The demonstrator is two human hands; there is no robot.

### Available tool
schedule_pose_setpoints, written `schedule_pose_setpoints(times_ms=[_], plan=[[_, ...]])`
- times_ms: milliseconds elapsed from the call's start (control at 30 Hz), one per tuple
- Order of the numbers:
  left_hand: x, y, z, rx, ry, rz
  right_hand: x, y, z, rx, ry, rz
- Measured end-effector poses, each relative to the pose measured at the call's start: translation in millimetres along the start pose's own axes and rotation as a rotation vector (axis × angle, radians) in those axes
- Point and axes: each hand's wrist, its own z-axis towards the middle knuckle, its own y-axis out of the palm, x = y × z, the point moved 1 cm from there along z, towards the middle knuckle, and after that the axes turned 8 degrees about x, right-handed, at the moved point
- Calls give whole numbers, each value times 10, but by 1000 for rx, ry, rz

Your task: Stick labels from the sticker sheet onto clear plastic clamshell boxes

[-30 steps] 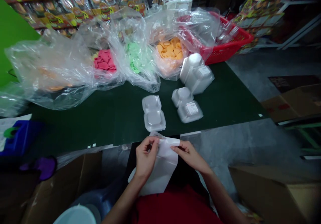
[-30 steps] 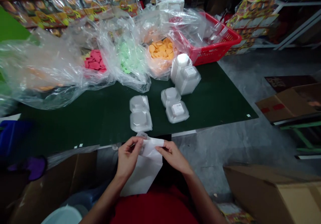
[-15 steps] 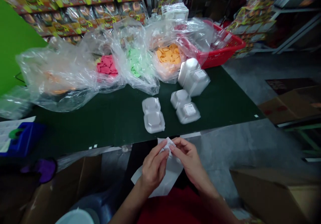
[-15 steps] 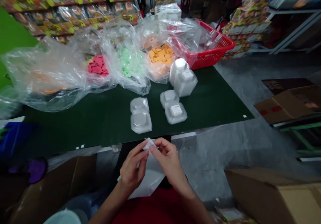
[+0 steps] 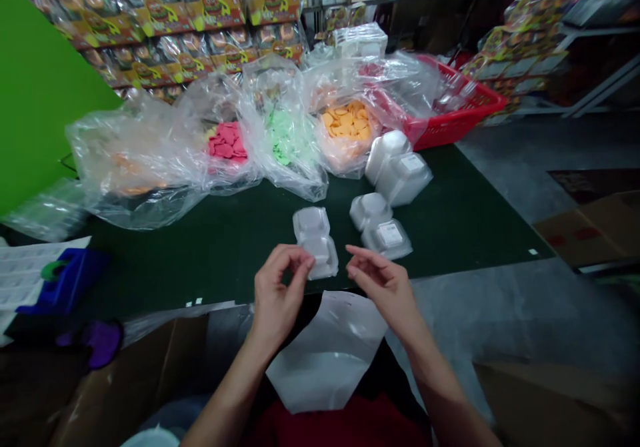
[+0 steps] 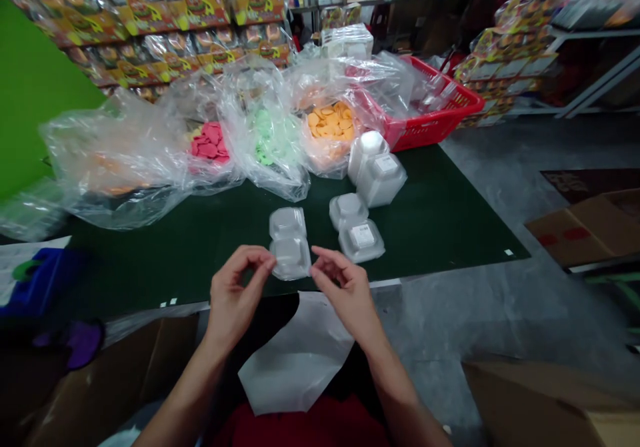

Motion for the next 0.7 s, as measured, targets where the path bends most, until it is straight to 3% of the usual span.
schedule_pose_setpoints(times_ms=[100,200,467,700], plan=[[-177,97,187,95,-176,-99,79,-33,132,152,-14,18],[-351,190,301,68,-265,-175,180,-29,201,163,-11,13],[-554,211,395,-60,-329,-189,303,98,246,113,-53,-38],[-637,246,331,-50,-261,-80,232,324,260,-12,-319,-304]])
